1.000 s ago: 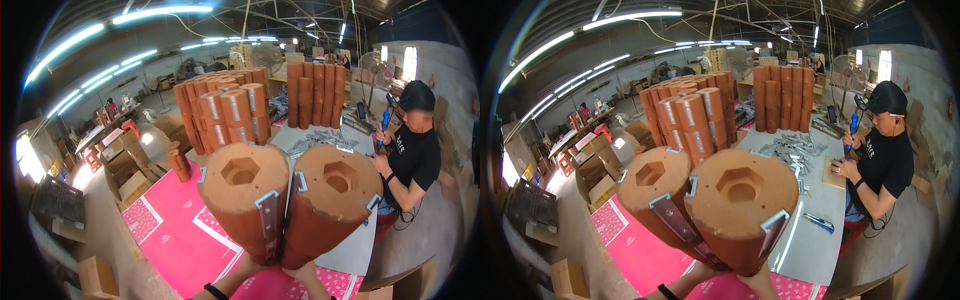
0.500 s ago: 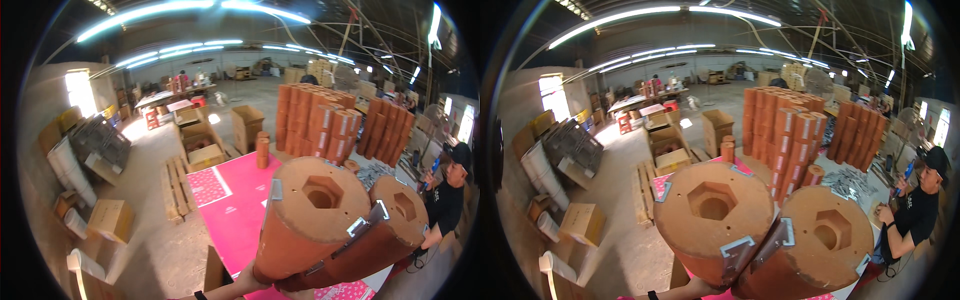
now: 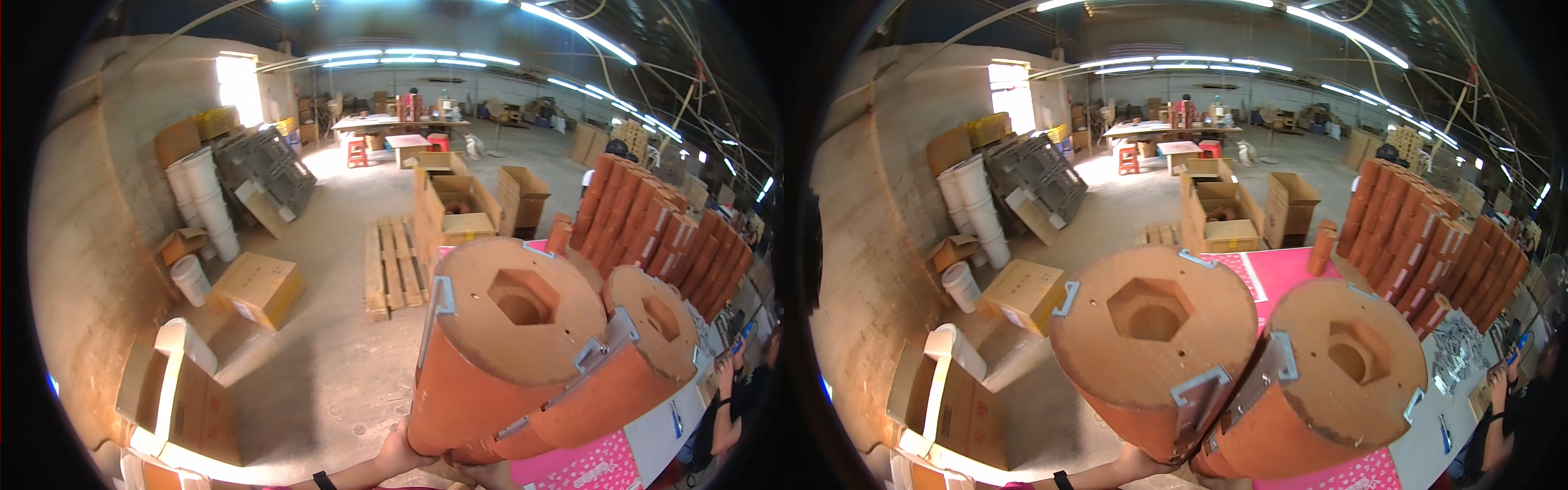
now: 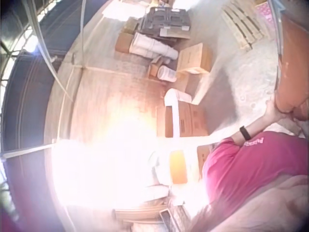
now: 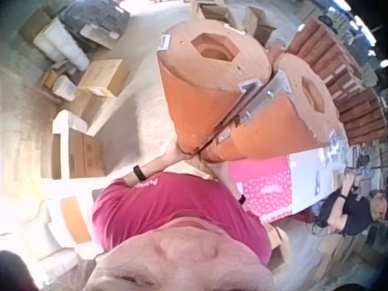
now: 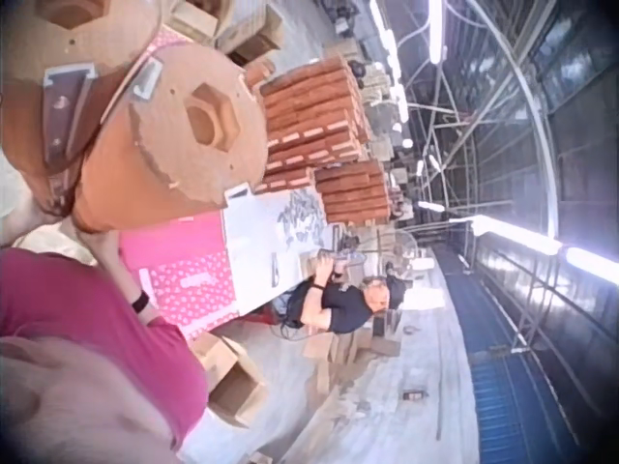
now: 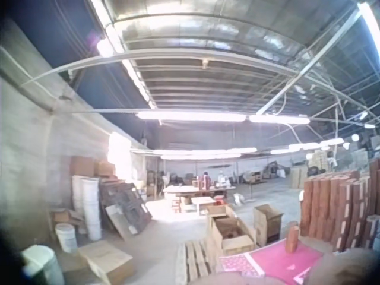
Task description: The recorder moves large wooden cylinders with metal brackets between workbenches and pallets.
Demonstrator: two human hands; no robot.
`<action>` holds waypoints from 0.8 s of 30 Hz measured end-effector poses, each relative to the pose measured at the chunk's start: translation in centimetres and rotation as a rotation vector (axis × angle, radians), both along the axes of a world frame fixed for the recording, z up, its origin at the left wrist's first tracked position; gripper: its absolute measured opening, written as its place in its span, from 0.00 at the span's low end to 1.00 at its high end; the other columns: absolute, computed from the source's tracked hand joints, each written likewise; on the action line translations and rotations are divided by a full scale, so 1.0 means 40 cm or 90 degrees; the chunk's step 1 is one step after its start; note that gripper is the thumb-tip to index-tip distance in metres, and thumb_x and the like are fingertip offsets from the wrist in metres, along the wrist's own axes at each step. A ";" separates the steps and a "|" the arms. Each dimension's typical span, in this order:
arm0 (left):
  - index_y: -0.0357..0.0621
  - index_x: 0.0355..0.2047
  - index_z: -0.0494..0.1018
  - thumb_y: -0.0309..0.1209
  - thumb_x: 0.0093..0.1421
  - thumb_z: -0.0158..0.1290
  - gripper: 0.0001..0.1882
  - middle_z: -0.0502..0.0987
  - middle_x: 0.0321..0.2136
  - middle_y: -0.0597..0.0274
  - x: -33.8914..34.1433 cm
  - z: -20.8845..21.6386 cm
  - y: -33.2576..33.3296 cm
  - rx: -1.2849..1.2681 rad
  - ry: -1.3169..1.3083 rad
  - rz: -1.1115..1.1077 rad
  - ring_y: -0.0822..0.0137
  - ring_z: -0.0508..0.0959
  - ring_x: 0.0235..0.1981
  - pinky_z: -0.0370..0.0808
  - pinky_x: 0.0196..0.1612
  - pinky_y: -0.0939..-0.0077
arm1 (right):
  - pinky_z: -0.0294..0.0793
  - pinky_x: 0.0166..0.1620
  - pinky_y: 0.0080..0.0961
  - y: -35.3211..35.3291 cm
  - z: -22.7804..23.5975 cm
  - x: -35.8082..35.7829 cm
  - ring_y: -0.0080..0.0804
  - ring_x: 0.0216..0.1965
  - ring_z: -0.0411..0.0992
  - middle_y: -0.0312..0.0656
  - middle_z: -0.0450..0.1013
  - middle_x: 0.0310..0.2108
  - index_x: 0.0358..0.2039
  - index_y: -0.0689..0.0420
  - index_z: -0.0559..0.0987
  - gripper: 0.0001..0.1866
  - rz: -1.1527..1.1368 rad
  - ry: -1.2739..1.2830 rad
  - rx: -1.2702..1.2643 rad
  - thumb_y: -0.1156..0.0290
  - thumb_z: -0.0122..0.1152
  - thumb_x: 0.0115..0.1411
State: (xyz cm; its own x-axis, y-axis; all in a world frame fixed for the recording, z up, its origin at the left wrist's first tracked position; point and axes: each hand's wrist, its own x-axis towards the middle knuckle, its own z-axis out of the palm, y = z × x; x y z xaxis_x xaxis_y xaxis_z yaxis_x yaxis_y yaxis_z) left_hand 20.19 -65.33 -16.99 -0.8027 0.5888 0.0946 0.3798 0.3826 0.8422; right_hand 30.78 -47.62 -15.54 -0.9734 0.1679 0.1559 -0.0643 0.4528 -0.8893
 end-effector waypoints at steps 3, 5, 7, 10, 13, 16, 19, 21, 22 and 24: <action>0.39 0.45 0.57 0.42 0.30 0.64 0.43 0.70 0.37 0.51 0.000 -0.003 -0.132 -0.038 -0.009 0.064 0.60 0.72 0.39 0.70 0.40 0.71 | 0.62 0.45 0.28 -0.109 0.005 -0.040 0.29 0.43 0.64 0.39 0.65 0.40 0.42 0.58 0.66 0.30 0.055 -0.002 0.023 0.67 0.67 0.36; 0.39 0.44 0.57 0.41 0.30 0.64 0.42 0.70 0.37 0.52 0.001 -0.004 -0.218 -0.066 -0.024 0.106 0.61 0.73 0.38 0.70 0.39 0.72 | 0.62 0.45 0.28 -0.186 0.001 -0.064 0.29 0.43 0.64 0.39 0.65 0.40 0.42 0.58 0.66 0.30 0.084 -0.003 0.034 0.67 0.67 0.36; 0.40 0.45 0.57 0.41 0.30 0.64 0.42 0.71 0.36 0.53 -0.012 -0.022 -0.292 0.008 0.074 0.145 0.62 0.73 0.37 0.70 0.39 0.73 | 0.61 0.49 0.28 -0.248 -0.040 -0.114 0.33 0.46 0.63 0.43 0.65 0.43 0.42 0.61 0.66 0.32 0.142 0.044 0.080 0.70 0.68 0.35; 0.41 0.42 0.61 0.40 0.30 0.64 0.38 0.72 0.35 0.55 -0.017 0.040 -0.385 0.032 0.043 0.210 0.64 0.73 0.37 0.70 0.38 0.74 | 0.60 0.49 0.28 -0.323 -0.063 -0.159 0.32 0.46 0.63 0.43 0.65 0.44 0.43 0.61 0.67 0.30 0.188 -0.004 -0.160 0.69 0.67 0.37; 0.40 0.36 0.67 0.39 0.30 0.64 0.31 0.73 0.33 0.56 -0.015 0.068 -0.469 0.069 -0.031 0.269 0.65 0.74 0.37 0.70 0.38 0.74 | 0.64 0.46 0.26 -0.410 0.010 -0.211 0.29 0.42 0.66 0.41 0.68 0.40 0.37 0.61 0.71 0.25 0.237 0.009 -0.171 0.72 0.67 0.36; 0.42 0.36 0.69 0.39 0.33 0.63 0.28 0.73 0.34 0.57 -0.019 0.138 -0.520 0.026 -0.012 0.314 0.65 0.73 0.37 0.70 0.38 0.73 | 0.67 0.39 0.21 -0.466 0.031 -0.270 0.24 0.35 0.68 0.39 0.70 0.35 0.36 0.63 0.70 0.24 0.286 0.014 -0.224 0.76 0.66 0.35; 0.42 0.34 0.68 0.38 0.33 0.64 0.27 0.72 0.32 0.62 -0.055 0.111 -0.563 0.009 0.041 0.352 0.68 0.73 0.32 0.71 0.35 0.74 | 0.65 0.41 0.21 -0.514 -0.003 -0.341 0.23 0.38 0.67 0.40 0.68 0.36 0.42 0.63 0.64 0.31 0.323 -0.034 -0.311 0.76 0.66 0.35; 0.43 0.34 0.68 0.38 0.32 0.65 0.27 0.72 0.32 0.63 -0.089 0.101 -0.592 -0.010 0.073 0.375 0.67 0.73 0.32 0.70 0.35 0.74 | 0.63 0.44 0.23 -0.541 0.009 -0.402 0.24 0.43 0.62 0.40 0.63 0.41 0.47 0.62 0.57 0.36 0.403 -0.082 -0.340 0.76 0.65 0.37; 0.44 0.32 0.70 0.36 0.32 0.65 0.25 0.73 0.31 0.63 -0.122 0.092 -0.605 -0.019 0.108 0.354 0.68 0.73 0.33 0.70 0.35 0.75 | 0.63 0.44 0.23 -0.551 -0.004 -0.433 0.25 0.43 0.62 0.40 0.63 0.41 0.47 0.62 0.56 0.36 0.407 -0.094 -0.316 0.76 0.65 0.37; 0.44 0.31 0.70 0.35 0.33 0.65 0.23 0.73 0.30 0.64 -0.172 0.053 -0.641 -0.030 0.087 0.354 0.68 0.73 0.33 0.70 0.35 0.74 | 0.63 0.43 0.23 -0.567 -0.028 -0.501 0.25 0.42 0.63 0.40 0.63 0.41 0.47 0.62 0.56 0.37 0.409 -0.107 -0.294 0.75 0.65 0.37</action>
